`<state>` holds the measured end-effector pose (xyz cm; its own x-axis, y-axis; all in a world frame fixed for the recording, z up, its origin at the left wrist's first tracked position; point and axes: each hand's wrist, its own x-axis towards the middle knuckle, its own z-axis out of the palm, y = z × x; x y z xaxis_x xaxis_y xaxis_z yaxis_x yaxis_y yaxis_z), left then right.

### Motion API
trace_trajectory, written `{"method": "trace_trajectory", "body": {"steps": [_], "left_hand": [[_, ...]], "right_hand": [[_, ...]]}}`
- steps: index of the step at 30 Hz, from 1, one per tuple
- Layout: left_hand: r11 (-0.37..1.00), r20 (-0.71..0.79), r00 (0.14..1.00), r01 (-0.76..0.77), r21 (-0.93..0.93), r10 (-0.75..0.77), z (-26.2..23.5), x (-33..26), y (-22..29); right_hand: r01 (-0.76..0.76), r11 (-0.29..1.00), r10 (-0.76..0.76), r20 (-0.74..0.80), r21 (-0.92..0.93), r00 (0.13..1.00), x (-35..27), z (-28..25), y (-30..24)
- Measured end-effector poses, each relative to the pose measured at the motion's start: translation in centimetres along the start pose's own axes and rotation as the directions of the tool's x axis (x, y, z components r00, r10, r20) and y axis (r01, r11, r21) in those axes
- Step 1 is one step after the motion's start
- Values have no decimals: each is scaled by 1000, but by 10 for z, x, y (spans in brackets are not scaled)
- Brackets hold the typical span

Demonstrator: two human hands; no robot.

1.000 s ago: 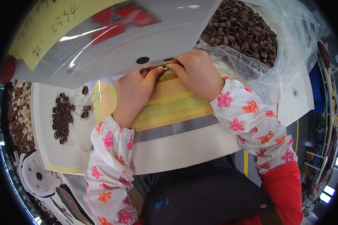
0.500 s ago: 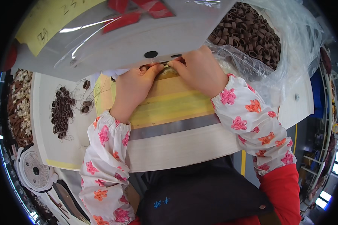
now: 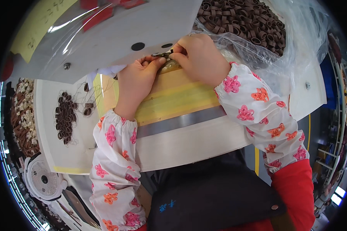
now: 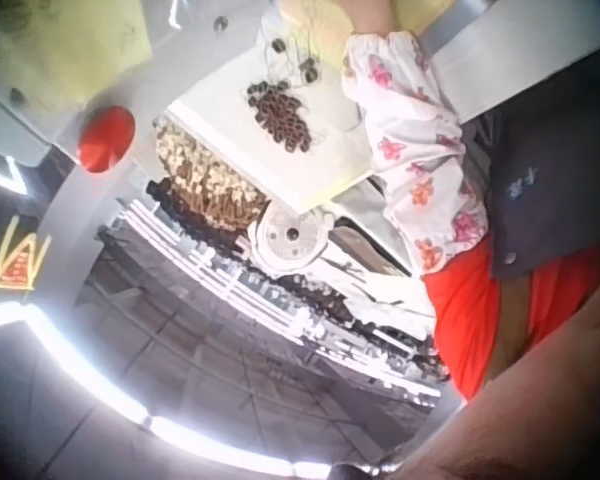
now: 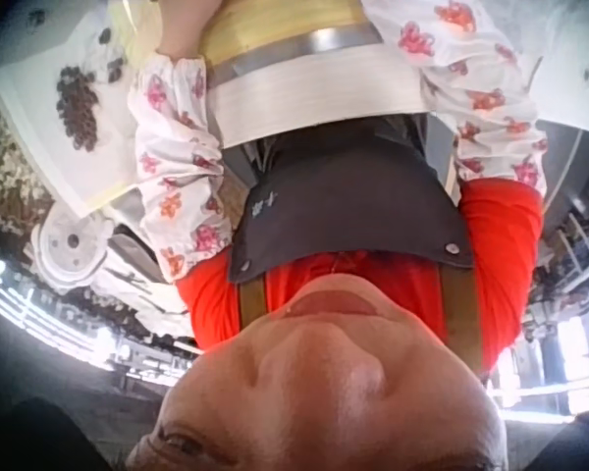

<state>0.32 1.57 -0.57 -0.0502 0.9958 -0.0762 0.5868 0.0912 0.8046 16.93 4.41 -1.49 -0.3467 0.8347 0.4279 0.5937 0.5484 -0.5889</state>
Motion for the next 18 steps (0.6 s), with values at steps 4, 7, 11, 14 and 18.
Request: {"method": "trace_trajectory", "body": {"steps": [4,7,11,14,18], "left_hand": [[995,-44,995,-95,-30,94,1,-1,0],[986,-77,983,-166,33,168,-2,0,-5],[937,-111,931,-342,75,349,2,-10,-12],[900,-23,901,-432,58,433,5,-32,-8],[773,182,792,-609,178,582,-7,-50,-9]], "right_hand": [[-40,999,38,47,32,998,2,-4,-2],[6,998,-8,24,66,1000,-2,-1,1],[-92,988,91,17,127,996,-9,-4,-3],[-224,960,216,65,169,974,-9,-11,-18],[-512,764,351,414,392,840,-10,-16,-28]]}}
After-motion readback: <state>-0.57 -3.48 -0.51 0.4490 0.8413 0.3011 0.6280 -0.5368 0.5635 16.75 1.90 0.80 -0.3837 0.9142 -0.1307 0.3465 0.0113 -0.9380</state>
